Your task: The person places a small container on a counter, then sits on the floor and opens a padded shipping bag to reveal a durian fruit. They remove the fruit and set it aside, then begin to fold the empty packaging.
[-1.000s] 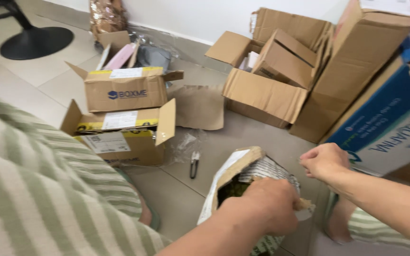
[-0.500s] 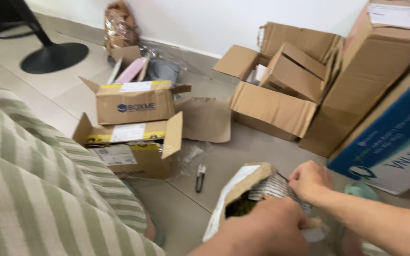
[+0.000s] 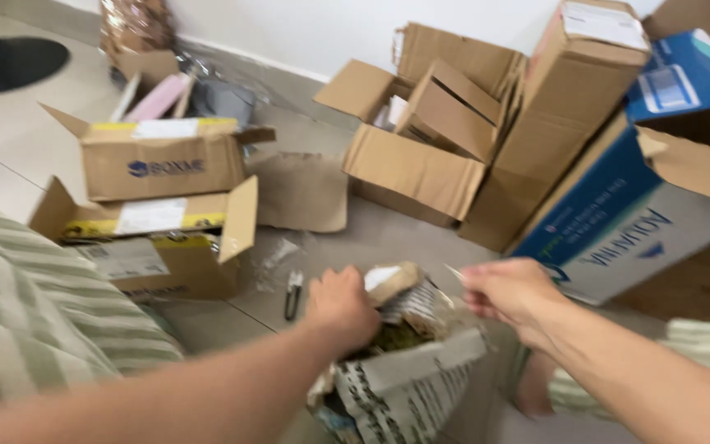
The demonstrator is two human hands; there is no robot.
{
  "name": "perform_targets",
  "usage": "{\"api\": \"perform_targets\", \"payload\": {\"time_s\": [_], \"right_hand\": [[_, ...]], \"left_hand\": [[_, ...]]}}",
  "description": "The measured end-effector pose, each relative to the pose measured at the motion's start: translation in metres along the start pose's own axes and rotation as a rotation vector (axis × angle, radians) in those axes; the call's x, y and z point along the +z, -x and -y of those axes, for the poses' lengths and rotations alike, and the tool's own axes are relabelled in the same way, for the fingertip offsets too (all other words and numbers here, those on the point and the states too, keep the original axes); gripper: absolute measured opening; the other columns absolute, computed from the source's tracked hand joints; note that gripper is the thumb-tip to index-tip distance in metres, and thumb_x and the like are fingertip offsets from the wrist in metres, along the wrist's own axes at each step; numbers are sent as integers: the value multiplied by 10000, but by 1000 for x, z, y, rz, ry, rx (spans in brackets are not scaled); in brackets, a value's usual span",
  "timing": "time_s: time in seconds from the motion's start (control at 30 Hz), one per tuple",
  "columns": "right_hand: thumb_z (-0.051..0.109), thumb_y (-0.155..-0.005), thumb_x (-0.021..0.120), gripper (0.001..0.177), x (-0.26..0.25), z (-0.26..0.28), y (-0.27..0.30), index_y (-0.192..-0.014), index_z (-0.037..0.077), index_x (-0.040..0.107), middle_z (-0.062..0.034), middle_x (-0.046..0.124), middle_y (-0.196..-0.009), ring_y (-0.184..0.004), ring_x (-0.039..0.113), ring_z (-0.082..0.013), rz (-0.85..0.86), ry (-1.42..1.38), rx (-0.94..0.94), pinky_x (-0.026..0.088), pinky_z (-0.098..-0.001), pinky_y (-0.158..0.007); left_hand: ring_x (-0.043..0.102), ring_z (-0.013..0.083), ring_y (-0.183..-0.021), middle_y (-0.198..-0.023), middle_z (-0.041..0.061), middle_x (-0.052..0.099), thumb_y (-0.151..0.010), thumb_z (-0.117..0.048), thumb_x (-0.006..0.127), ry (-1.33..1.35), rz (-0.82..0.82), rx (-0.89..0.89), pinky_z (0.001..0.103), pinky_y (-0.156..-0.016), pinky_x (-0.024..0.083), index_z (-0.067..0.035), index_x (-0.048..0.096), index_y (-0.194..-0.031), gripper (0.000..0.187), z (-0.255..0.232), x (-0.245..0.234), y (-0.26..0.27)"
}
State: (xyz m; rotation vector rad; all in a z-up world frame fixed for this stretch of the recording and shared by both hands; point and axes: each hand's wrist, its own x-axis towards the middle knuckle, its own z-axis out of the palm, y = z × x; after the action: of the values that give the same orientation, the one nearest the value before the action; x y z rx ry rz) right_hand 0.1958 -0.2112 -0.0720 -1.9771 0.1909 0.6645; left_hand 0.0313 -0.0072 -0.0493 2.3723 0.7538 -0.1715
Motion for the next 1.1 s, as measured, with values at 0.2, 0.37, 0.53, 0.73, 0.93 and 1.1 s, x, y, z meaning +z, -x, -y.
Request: {"api": "perform_targets", "payload": {"time_s": [0.2,0.37,0.53,0.73,0.93,1.1], "right_hand": [[74,-895,736,131,12,23,18,-996,5,784,-71,731,-814,-670,664,-153,6,180,-88,593,-309,-619],[109,-895,757,144,12,26,18,-1007,34,809,-76,739,-820,-669,664,-133,105,356,-113,582,-289,-592],[72,-878,767,184,18,15,-5,-1026,-33,797,-123,781,-870,-708,685,-144,203,135,9,474,-247,-564],[-44,-836,736,164,40,11,-22,-998,-68,744,-186,777,-901,-798,756,-250,170,-158,128,630,-336,-733],[-42,-850,731,114,48,-18,-59,-949,-93,713,-185,758,-903,-823,766,-278,149,-284,251,663,-351,-774],[-33,-849,732,57,48,-52,-113,-890,-38,694,-154,738,-861,-780,738,-244,164,-431,520,654,-352,-728]], "left_hand": [[646,376,-1164,-1202,204,678,-852,-145,686,-182,182,221,435,-999,534,-43,714,-1101,270,-5,4,-31],[665,378,-1117,-1166,216,691,-923,-172,618,-229,226,282,442,-969,545,-44,726,-1078,228,-14,12,-45],[678,363,-1106,-1151,198,707,-926,-173,606,-267,238,336,435,-961,550,-60,751,-1055,224,-17,11,-50],[669,352,-1129,-1169,196,698,-886,-92,649,-261,301,307,427,-963,547,-65,753,-1087,228,-21,2,-58],[673,343,-1130,-1175,186,703,-871,-72,665,-293,310,331,413,-969,548,-57,761,-1080,230,-19,3,-55],[675,340,-1128,-1167,191,707,-866,-74,677,-294,308,330,404,-979,541,-47,761,-1061,215,-20,5,-58]]}}
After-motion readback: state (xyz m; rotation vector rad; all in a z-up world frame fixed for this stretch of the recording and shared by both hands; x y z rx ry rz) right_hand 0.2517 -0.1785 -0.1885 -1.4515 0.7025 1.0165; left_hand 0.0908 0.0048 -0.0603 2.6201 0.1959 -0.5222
